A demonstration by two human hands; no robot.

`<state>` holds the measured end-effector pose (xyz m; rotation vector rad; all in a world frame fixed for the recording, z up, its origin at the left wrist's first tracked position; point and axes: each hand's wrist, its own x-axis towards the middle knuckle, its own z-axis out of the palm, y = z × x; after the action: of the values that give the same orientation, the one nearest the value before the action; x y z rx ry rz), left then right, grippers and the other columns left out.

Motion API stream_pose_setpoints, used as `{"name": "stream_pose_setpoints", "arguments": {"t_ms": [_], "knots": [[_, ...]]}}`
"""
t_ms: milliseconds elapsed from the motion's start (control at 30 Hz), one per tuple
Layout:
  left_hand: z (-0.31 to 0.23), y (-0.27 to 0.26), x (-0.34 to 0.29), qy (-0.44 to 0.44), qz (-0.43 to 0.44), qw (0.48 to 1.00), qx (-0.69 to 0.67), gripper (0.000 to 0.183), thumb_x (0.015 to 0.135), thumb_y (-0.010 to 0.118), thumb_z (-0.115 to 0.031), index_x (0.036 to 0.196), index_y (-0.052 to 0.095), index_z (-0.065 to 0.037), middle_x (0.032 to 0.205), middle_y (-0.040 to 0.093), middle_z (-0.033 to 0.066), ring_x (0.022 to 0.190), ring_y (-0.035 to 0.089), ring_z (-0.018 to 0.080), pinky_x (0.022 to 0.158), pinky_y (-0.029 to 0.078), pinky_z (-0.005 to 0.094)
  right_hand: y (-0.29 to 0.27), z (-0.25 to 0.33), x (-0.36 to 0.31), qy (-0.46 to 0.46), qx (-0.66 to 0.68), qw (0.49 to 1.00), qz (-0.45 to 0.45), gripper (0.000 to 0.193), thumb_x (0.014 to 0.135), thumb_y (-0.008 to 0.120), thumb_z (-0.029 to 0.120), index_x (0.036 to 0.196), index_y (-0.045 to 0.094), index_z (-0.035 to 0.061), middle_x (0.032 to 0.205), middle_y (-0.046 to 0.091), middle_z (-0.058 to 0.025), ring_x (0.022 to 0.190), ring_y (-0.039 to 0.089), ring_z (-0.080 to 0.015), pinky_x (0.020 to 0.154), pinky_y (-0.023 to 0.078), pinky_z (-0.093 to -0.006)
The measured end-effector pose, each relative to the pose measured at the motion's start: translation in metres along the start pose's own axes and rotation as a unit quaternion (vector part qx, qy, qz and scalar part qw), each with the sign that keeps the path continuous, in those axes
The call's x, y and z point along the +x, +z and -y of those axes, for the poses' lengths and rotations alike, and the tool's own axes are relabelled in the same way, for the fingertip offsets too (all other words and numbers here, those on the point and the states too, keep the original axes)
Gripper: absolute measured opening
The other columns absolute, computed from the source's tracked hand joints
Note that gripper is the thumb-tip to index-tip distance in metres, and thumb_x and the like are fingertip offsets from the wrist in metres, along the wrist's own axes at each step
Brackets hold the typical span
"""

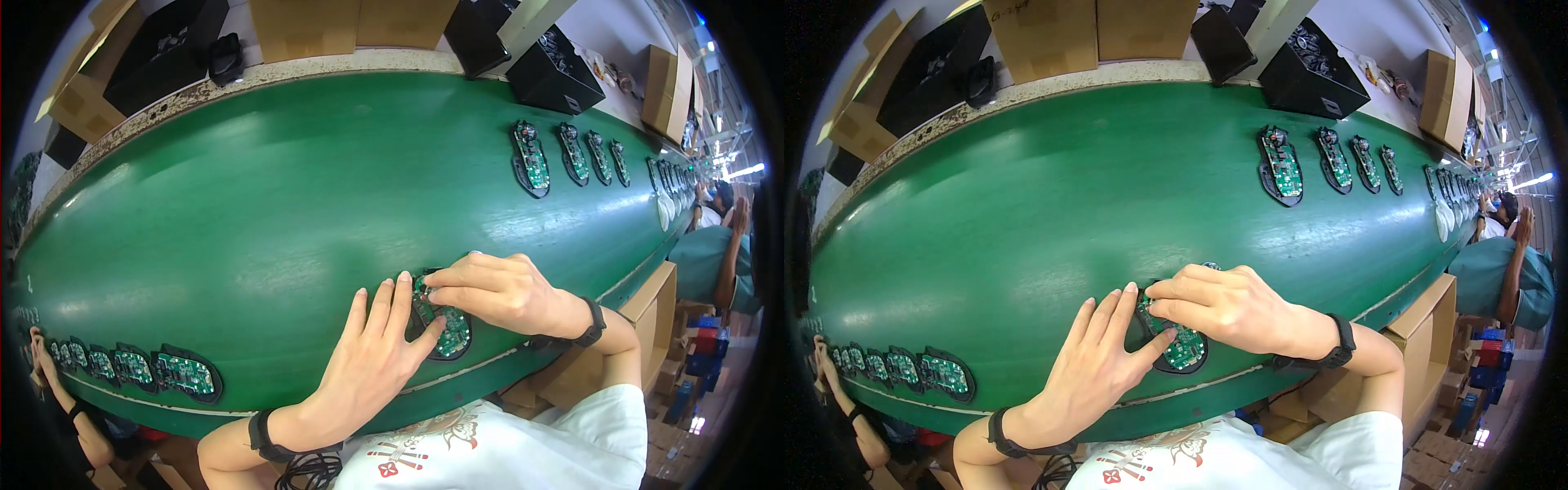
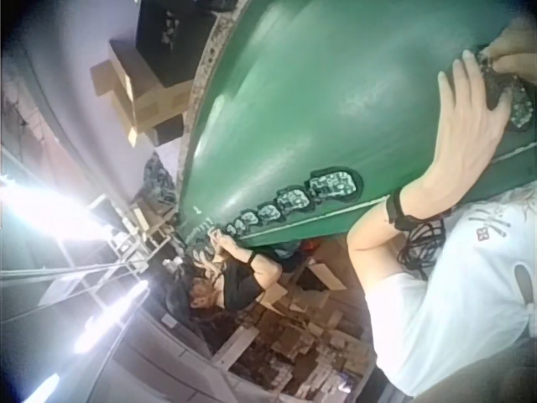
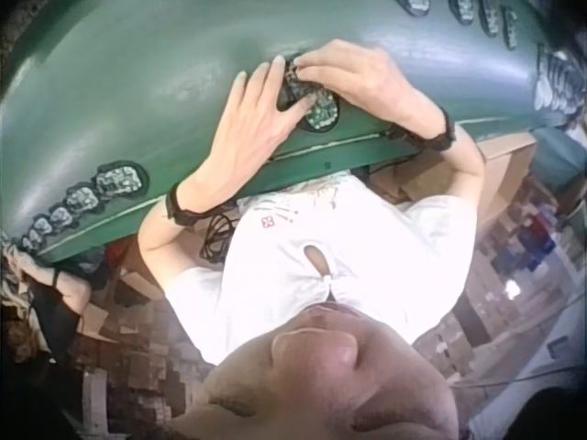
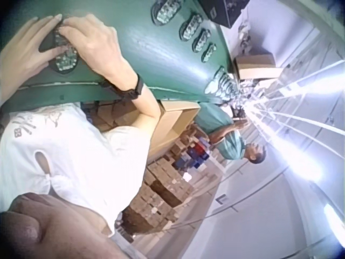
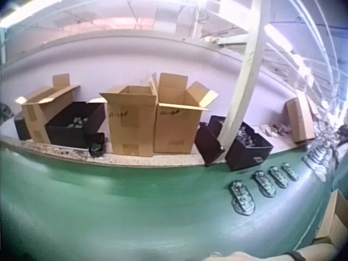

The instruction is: The person assembles small electronic devices on a green workbench. They pick up green circuit boards and attach small circular components to them by hand, then place the completed units into a black bin. The process is repeated for multiple units throughout the clip.

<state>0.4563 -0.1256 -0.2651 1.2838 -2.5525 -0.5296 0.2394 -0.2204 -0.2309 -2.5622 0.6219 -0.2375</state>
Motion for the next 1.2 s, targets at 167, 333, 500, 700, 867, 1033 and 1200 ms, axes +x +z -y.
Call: {"name": "stream_pose_setpoints", "arguments": {"t_ms": [167,333,500,700,867,1033,1200], "knots": [[0.001,0.001,0.0,0.005,0.015,1.0,0.0,0.047,0.088,0.06,-0.016,0.135,0.062,-0.02,0.141,0.049,0.0294,0.126,0.053,0.0381,0.107,0.043,0.0521,0.004,-0.009,0.0,-0.097,-0.085,0.992,-0.015,0.024,0.075,0.072,0.009,0.099,0.069,0.0026,0.109,0.07,-0.0099,0.095,0.068,-0.0182,0.057,0.057,-0.0294],[0.002,0.003,0.001,0.012,0.022,1.0,0.008,0.046,0.091,0.056,-0.018,0.137,0.06,-0.019,0.143,0.048,0.0287,0.127,0.051,0.0377,0.108,0.042,0.0523,0.013,-0.008,-0.001,-0.122,-0.13,0.984,0.001,0.024,0.075,0.071,0.01,0.098,0.069,0.0037,0.107,0.07,-0.0079,0.097,0.067,-0.0169,0.061,0.057,-0.029],[0.001,0.003,0.002,0.012,0.019,1.0,0.008,0.045,0.091,0.057,-0.017,0.136,0.06,-0.018,0.142,0.048,0.0291,0.127,0.052,0.0382,0.108,0.042,0.0526,0.003,-0.004,-0.001,-0.078,-0.085,0.993,-0.034,0.031,0.074,0.073,0.01,0.104,0.07,0.0051,0.102,0.069,-0.0048,0.089,0.066,-0.0164,0.057,0.054,-0.0288],[0.0,0.003,0.006,0.016,0.024,0.999,0.015,0.043,0.091,0.057,-0.017,0.133,0.061,-0.018,0.141,0.048,0.0306,0.126,0.052,0.0391,0.107,0.043,0.0533,0.013,0.005,-0.013,0.037,-0.083,0.993,-0.072,0.039,0.073,0.083,0.01,0.11,0.071,0.003,0.099,0.07,-0.0058,0.068,0.061,-0.0169,0.049,0.051,-0.0273],[-0.001,0.003,0.009,0.015,0.022,1.0,0.011,0.043,0.089,0.059,-0.015,0.132,0.063,-0.019,0.139,0.05,0.0314,0.124,0.054,0.0389,0.104,0.046,0.0518,0.02,0.002,-0.017,0.032,-0.1,0.99,-0.096,0.029,0.078,0.08,0.012,0.104,0.073,0.0017,0.098,0.068,-0.003,0.073,0.061,-0.0142,0.047,0.05,-0.0261],[-0.001,0.003,0.011,0.021,0.038,0.999,0.027,0.042,0.091,0.056,-0.018,0.133,0.062,-0.017,0.141,0.048,0.0319,0.125,0.053,0.0386,0.104,0.046,0.0515,0.016,0.01,-0.013,0.072,-0.097,0.99,-0.067,0.031,0.074,0.077,0.009,0.104,0.072,0.0018,0.095,0.067,-0.0015,0.079,0.061,-0.0141,0.046,0.048,-0.0264],[-0.001,0.003,0.014,0.025,0.036,0.999,0.014,0.042,0.091,0.055,-0.016,0.132,0.063,-0.018,0.141,0.048,0.0326,0.124,0.054,0.0382,0.104,0.046,0.0505,0.006,0.008,-0.007,0.095,-0.083,0.992,0.021,0.038,0.071,0.073,0.009,0.107,0.07,0.001,0.097,0.065,-0.0002,0.086,0.059,-0.0158,0.046,0.046,-0.0268]]}}
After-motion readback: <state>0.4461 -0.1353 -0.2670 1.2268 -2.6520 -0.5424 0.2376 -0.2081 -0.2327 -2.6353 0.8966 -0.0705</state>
